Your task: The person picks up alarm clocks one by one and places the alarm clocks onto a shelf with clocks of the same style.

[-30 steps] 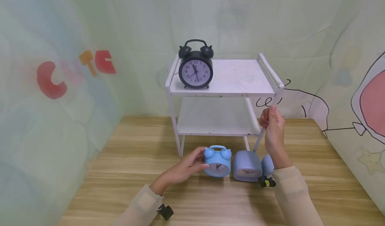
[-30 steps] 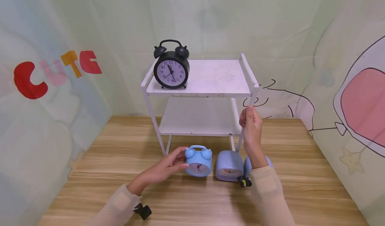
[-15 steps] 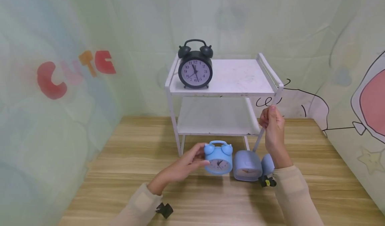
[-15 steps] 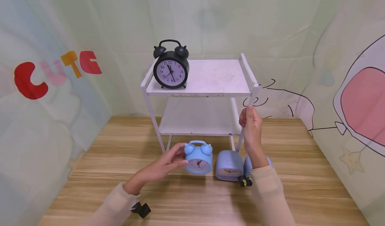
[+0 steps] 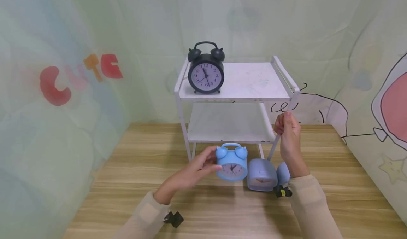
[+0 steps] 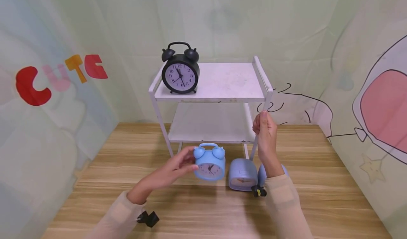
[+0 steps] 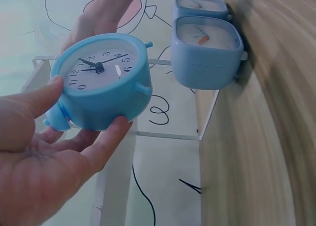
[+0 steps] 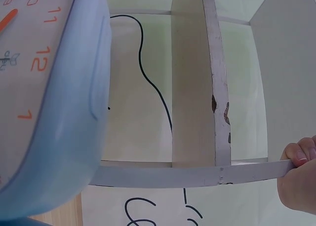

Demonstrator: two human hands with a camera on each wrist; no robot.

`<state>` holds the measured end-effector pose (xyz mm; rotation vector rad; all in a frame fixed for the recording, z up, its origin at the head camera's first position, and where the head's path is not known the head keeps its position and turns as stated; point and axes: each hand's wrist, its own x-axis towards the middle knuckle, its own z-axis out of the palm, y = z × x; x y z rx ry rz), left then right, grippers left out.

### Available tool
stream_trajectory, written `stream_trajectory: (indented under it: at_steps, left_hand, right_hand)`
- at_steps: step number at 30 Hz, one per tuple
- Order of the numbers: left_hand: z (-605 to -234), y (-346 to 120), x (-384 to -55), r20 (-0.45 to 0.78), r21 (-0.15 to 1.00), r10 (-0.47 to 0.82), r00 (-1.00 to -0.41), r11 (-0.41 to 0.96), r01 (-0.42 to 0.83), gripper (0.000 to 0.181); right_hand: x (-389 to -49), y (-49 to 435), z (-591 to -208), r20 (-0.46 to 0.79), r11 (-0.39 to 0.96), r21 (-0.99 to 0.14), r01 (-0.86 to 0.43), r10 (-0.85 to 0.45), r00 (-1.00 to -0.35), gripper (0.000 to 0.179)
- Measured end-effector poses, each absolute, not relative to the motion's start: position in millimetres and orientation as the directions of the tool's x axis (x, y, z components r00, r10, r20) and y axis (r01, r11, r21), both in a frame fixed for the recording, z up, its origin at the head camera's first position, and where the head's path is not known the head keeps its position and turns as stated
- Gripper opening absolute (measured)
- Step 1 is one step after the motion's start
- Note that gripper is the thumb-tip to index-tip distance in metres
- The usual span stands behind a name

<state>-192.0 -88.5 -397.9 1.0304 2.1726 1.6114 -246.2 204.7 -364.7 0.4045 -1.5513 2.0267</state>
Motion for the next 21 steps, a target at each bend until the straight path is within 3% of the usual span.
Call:
stream_trajectory:
  at_steps: [13, 21]
  left_hand:
    - [-369.9, -79.5, -193.0, 0.289, 0.884, 0.674, -0.679, 0.084, 0.46, 0.042]
    - [-350.9, -75.9, -190.7, 0.284, 0.885, 0.651, -0.703, 0.104, 0.454, 0.044]
  right_hand:
    - [-246.6, 204.4, -364.9, 0.563, -0.205, -0.769, -0.606, 0.232, -0.793, 0.041]
    - [-247.4, 202.6, -366.1, 0.555, -0.183, -0.774, -0.606, 0.264, -0.789, 0.04]
